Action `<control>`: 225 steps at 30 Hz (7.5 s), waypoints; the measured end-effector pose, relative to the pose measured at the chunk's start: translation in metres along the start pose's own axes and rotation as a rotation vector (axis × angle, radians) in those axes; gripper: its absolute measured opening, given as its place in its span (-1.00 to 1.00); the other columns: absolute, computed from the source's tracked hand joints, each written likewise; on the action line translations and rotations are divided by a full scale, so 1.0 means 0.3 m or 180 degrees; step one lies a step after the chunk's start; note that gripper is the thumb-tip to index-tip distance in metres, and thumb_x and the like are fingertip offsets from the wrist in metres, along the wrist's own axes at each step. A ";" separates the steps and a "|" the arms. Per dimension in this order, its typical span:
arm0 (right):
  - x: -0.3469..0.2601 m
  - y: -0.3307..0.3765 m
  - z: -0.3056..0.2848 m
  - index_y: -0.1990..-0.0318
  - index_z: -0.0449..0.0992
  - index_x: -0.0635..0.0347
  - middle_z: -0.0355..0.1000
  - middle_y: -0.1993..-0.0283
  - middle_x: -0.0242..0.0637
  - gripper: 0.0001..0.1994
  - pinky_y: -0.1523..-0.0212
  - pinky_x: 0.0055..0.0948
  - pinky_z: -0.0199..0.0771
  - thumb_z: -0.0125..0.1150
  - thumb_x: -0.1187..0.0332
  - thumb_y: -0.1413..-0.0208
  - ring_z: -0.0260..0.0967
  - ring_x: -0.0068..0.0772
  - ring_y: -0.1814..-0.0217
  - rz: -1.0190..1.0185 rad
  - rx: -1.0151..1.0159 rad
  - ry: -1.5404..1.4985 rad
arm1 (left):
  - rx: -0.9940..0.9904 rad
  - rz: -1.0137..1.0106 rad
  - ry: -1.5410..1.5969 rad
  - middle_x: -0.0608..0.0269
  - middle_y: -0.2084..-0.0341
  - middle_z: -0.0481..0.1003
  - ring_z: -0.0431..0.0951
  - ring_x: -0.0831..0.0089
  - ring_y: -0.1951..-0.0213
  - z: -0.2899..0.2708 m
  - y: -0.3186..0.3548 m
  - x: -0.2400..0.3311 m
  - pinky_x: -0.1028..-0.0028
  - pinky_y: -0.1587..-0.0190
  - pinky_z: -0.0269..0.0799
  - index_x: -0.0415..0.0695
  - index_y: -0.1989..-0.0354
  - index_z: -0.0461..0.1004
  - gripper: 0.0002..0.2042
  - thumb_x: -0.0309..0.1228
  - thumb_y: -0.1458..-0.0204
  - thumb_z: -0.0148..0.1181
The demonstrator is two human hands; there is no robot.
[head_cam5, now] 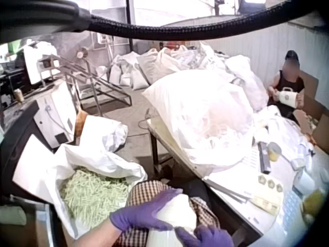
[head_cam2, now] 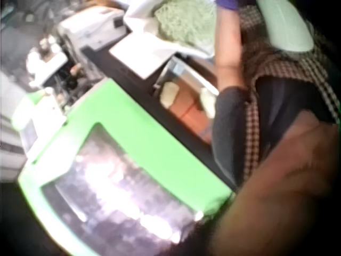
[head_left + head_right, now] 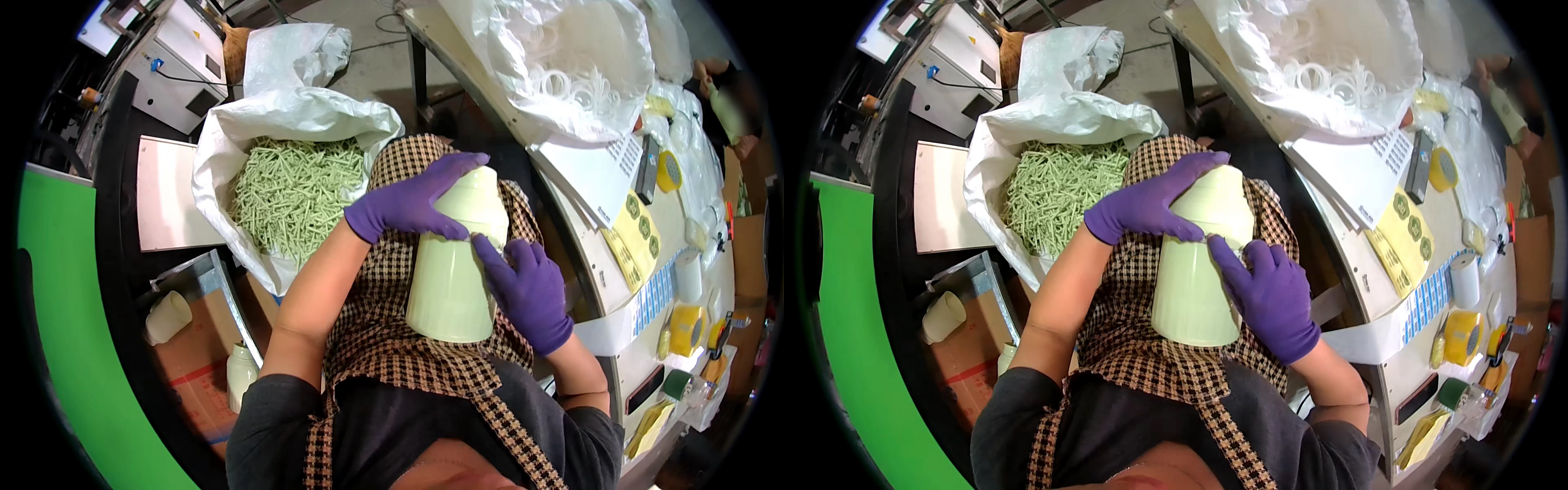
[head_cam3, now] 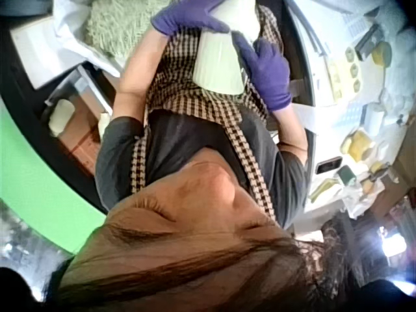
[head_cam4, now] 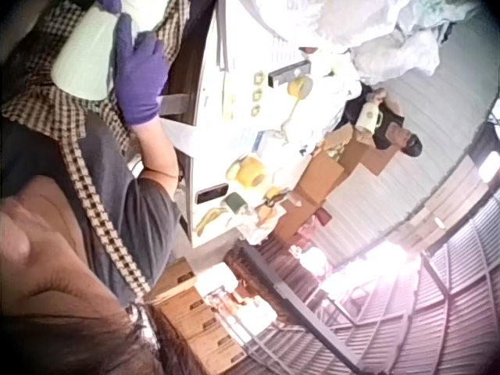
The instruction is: The person applies adhesive labels to the side and bottom of a plastic jug by hand, then puts the jug into a cardboard box.
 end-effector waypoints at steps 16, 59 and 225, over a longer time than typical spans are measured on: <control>0.624 0.372 0.114 -0.45 0.21 0.30 0.29 -0.44 0.05 -0.53 -0.34 -0.28 0.41 -0.25 0.28 -0.52 0.33 -0.08 -0.41 0.2969 0.1758 -0.3190 | 0.1328 0.2887 0.0993 0.06 -0.19 0.44 0.43 -0.01 -0.22 0.205 -0.090 0.475 0.07 -0.27 0.32 -0.22 -0.28 0.39 -0.31 -0.17 0.00 0.49; -0.406 -0.320 0.102 -0.32 0.43 0.21 0.46 0.24 -0.24 -0.42 0.23 -0.50 0.51 0.39 0.23 -0.17 0.43 -0.44 0.32 -0.0455 -0.0688 -0.3698 | 0.3025 -0.1514 -0.4325 0.01 0.06 0.41 0.41 0.05 0.01 0.005 0.941 0.484 0.12 -0.06 0.32 -0.21 -0.15 0.34 -0.11 -0.03 0.35 0.69; 0.341 -0.194 0.026 0.22 0.58 0.34 0.51 0.23 -0.22 -0.87 0.10 -0.40 0.45 0.26 0.43 -0.20 0.44 -0.39 0.17 0.1176 0.0731 -0.3197 | 0.0291 0.1835 -0.3302 0.80 -0.33 0.29 0.24 0.63 -0.35 0.352 0.421 0.134 0.22 -0.25 0.32 0.66 -0.27 0.35 -0.53 -0.24 -0.23 0.14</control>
Point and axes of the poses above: each hand's wrist, its own y-axis away from the middle knuckle, its own z-axis out of the palm, x = y × z, the point moved 5 cm from there along -y, towards the middle knuckle
